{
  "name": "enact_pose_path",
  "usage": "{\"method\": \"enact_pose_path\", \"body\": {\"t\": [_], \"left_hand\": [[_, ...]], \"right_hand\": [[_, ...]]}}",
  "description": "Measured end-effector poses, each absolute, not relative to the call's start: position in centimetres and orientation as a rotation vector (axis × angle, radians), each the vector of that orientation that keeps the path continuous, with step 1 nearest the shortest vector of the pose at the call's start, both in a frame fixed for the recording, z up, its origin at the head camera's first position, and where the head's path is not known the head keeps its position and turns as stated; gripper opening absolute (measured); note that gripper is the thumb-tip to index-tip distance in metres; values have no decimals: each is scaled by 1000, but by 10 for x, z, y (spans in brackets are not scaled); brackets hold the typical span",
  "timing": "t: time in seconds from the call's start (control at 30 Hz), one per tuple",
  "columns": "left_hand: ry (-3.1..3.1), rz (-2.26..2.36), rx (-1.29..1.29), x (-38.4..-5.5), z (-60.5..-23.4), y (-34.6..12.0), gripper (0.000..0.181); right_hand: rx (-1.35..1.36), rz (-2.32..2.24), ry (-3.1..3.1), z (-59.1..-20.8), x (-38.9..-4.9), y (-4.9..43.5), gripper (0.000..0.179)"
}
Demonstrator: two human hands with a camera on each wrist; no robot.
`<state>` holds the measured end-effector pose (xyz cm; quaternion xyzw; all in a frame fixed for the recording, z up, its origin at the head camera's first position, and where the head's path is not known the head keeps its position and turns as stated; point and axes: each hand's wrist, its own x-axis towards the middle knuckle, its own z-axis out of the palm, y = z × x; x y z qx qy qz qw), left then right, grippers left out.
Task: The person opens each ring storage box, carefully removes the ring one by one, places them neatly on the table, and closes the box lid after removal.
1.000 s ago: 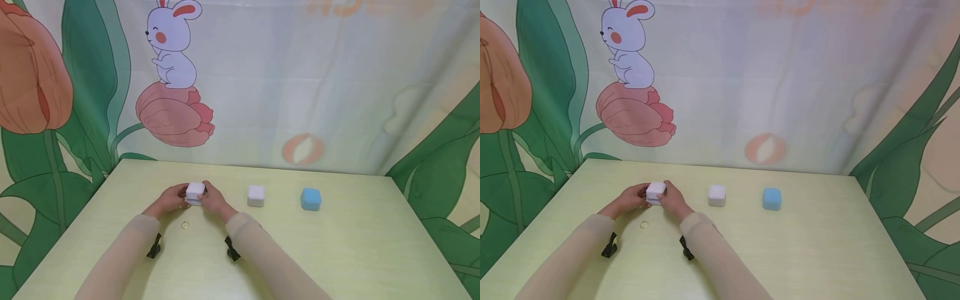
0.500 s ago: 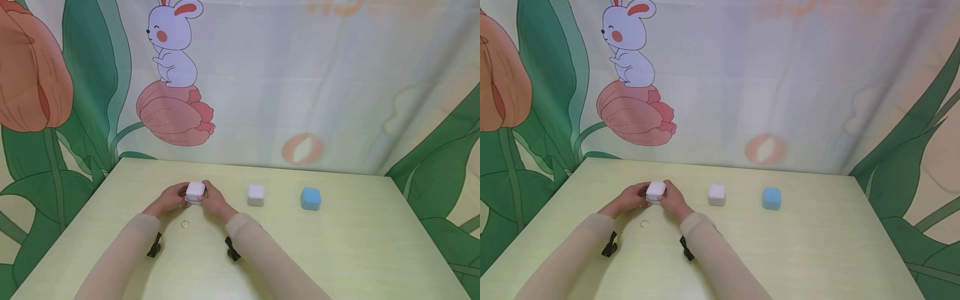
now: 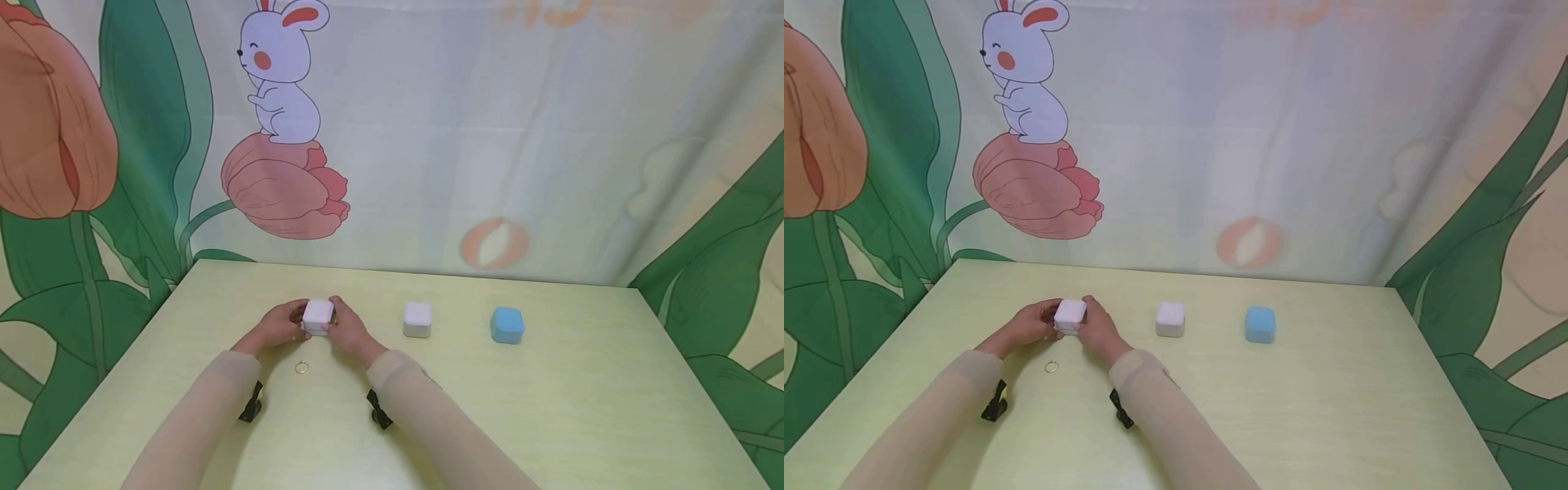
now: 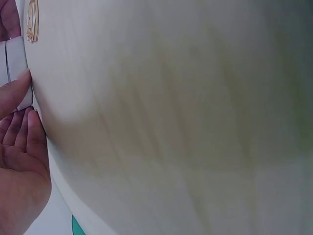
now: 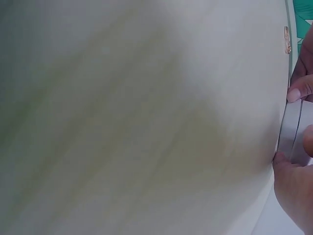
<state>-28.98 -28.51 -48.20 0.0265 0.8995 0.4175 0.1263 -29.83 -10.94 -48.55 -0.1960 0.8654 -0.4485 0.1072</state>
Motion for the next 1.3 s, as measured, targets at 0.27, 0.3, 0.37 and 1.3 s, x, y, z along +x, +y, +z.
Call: {"method": "enact_pose_path", "body": {"t": [0.27, 0.3, 0.37, 1.3], "left_hand": [[2623, 1222, 54, -290, -483, -287, 78], [2621, 1223, 49, -290, -483, -286, 78], [2619, 1223, 44, -289, -483, -286, 78], [2583, 1256, 37, -288, -482, -284, 80]], "right_hand": [[-651, -1242, 2618, -486, -297, -110, 50], [-649, -1235, 2623, -485, -296, -111, 50], [-645, -1230, 2624, -485, -296, -111, 50], [-479, -1359, 2494, -481, -299, -102, 64]]}}
